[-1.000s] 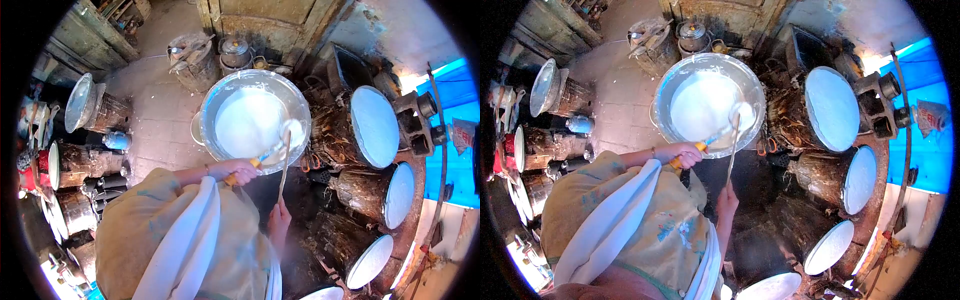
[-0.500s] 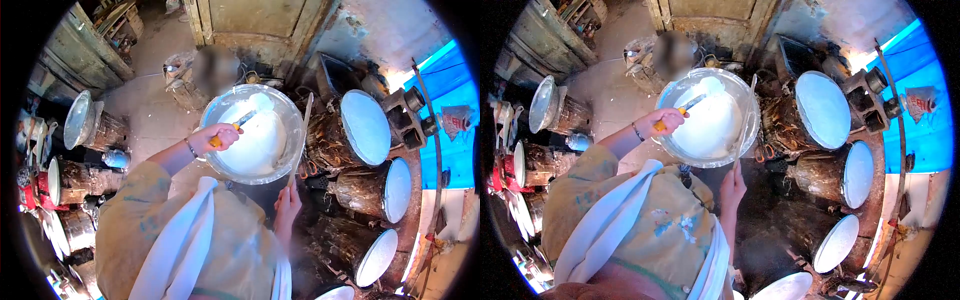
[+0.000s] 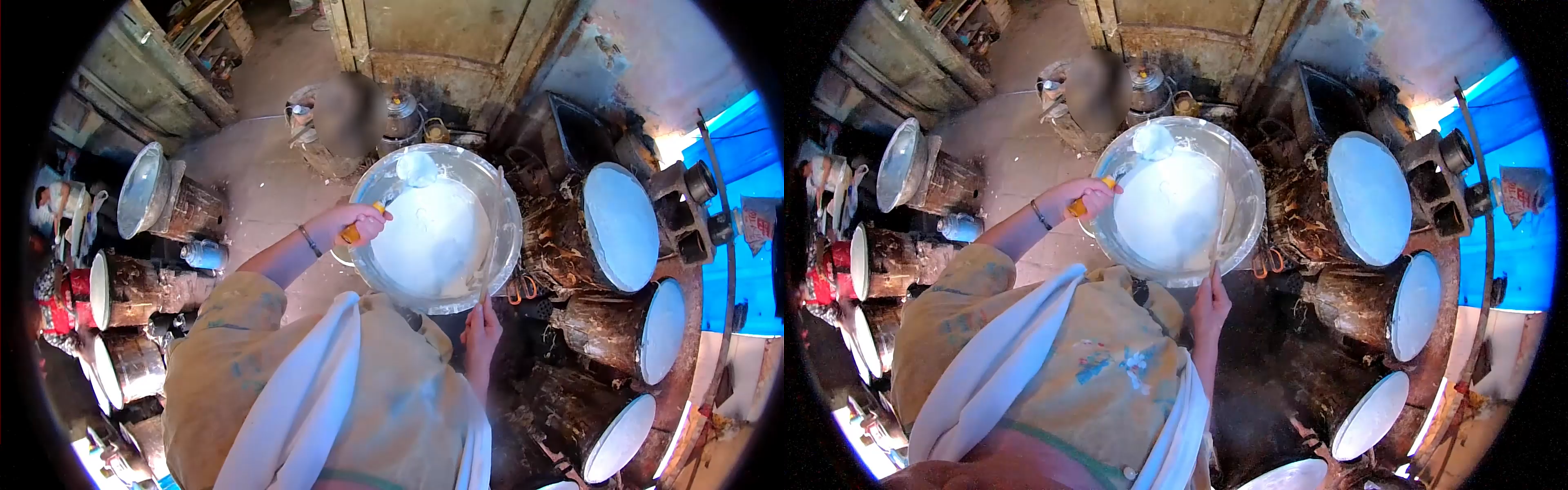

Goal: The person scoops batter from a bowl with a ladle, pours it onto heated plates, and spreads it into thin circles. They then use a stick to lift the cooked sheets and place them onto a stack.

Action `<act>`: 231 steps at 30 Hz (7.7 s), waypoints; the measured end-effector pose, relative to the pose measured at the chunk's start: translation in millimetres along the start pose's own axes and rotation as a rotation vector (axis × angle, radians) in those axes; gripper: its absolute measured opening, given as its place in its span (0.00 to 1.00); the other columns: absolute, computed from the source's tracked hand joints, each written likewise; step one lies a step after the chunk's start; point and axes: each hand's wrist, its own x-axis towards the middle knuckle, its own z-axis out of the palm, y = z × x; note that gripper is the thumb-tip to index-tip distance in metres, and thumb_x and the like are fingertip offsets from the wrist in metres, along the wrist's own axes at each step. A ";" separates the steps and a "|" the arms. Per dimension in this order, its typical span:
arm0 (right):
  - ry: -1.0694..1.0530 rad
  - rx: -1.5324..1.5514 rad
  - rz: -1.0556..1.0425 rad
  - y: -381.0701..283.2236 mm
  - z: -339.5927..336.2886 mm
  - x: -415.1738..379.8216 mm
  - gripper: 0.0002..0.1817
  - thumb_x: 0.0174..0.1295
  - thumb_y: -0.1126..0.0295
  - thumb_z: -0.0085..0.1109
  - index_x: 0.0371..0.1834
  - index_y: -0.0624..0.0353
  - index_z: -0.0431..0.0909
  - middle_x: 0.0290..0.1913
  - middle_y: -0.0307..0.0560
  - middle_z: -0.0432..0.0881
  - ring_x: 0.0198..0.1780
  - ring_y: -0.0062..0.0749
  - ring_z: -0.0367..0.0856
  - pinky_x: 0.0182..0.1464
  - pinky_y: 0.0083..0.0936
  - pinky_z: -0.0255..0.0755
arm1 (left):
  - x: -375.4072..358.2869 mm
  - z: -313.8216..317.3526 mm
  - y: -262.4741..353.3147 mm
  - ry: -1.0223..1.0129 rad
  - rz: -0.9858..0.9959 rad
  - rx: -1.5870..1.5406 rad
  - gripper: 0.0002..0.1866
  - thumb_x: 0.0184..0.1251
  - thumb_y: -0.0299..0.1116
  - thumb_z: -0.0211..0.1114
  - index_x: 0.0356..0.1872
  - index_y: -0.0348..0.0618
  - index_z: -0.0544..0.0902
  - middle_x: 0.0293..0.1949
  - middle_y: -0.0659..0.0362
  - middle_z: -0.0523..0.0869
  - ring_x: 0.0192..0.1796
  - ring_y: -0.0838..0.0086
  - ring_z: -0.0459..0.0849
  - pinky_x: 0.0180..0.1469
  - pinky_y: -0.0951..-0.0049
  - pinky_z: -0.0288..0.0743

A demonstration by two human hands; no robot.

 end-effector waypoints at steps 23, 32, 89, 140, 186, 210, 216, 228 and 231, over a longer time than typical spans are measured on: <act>1.362 -0.407 -0.253 57.9 -122.3 -212.4 0.19 0.56 0.78 0.57 0.52 0.61 0.73 0.38 0.57 0.80 0.38 0.38 0.81 0.40 0.26 0.73 | 112.7 285.1 -291.2 -0.516 -0.884 1.416 0.19 0.56 0.21 0.51 0.49 0.46 0.63 0.15 0.69 0.62 0.12 0.90 0.56 0.12 0.87 0.50; 2.062 0.189 -0.261 112.2 -198.5 -339.3 0.18 0.61 0.77 0.52 0.56 0.68 0.69 0.41 0.42 0.77 0.36 0.18 0.72 0.40 0.15 0.68 | 121.9 303.9 -596.9 -0.967 -1.208 1.638 0.17 0.62 0.30 0.54 0.50 0.42 0.60 0.18 0.63 0.67 0.13 0.83 0.65 0.14 0.81 0.60; 1.801 0.708 -0.004 161.1 -388.3 -465.3 0.14 0.56 0.70 0.59 0.45 0.62 0.77 0.13 0.33 0.67 0.09 0.15 0.59 0.09 0.14 0.49 | 217.1 327.8 -540.1 -0.582 -0.880 1.528 0.32 0.56 0.21 0.53 0.64 0.48 0.57 0.30 0.56 0.75 0.17 0.84 0.67 0.18 0.86 0.62; 1.279 0.520 0.226 143.6 -451.4 -469.8 0.12 0.58 0.63 0.58 0.38 0.58 0.77 0.13 0.31 0.65 0.11 0.13 0.59 0.11 0.13 0.47 | 208.1 309.0 -545.6 -0.524 -0.962 1.207 0.25 0.55 0.19 0.55 0.56 0.45 0.64 0.28 0.61 0.70 0.15 0.89 0.63 0.16 0.92 0.59; 1.747 1.003 -0.079 152.5 -233.0 -308.5 0.10 0.65 0.59 0.47 0.28 0.48 0.64 0.10 0.30 0.55 0.09 0.16 0.54 0.09 0.15 0.49 | 199.4 260.3 -369.2 -0.370 -1.023 1.142 0.24 0.56 0.21 0.50 0.56 0.45 0.61 0.29 0.61 0.67 0.19 0.89 0.61 0.20 0.91 0.60; 2.301 1.317 -0.275 142.5 -289.3 -323.4 0.19 0.62 0.60 0.47 0.56 0.48 0.71 0.12 0.32 0.58 0.10 0.17 0.57 0.10 0.18 0.55 | 194.7 249.7 -422.2 -0.255 -1.263 1.008 0.23 0.59 0.18 0.47 0.57 0.45 0.63 0.30 0.60 0.69 0.17 0.86 0.64 0.17 0.89 0.62; 1.884 1.232 -0.390 104.3 -294.7 -285.3 0.22 0.63 0.62 0.50 0.61 0.46 0.67 0.13 0.31 0.59 0.11 0.16 0.57 0.11 0.16 0.54 | 206.6 244.7 -441.7 -0.309 -1.469 0.915 0.24 0.60 0.17 0.48 0.59 0.46 0.64 0.27 0.59 0.70 0.15 0.86 0.65 0.16 0.88 0.62; 1.691 1.203 -0.360 135.6 -270.2 -325.3 0.19 0.62 0.62 0.53 0.58 0.44 0.70 0.13 0.30 0.58 0.11 0.16 0.55 0.11 0.15 0.50 | 179.6 297.0 -478.2 -0.549 -1.264 1.356 0.27 0.52 0.20 0.54 0.57 0.42 0.62 0.28 0.60 0.69 0.15 0.89 0.62 0.15 0.92 0.59; 1.956 1.084 -0.333 150.2 -286.2 -363.2 0.20 0.61 0.62 0.54 0.58 0.45 0.70 0.12 0.28 0.56 0.10 0.14 0.54 0.11 0.14 0.49 | 190.6 317.4 -508.7 -0.813 -1.356 1.425 0.27 0.51 0.20 0.56 0.56 0.41 0.63 0.27 0.61 0.70 0.15 0.89 0.63 0.14 0.92 0.58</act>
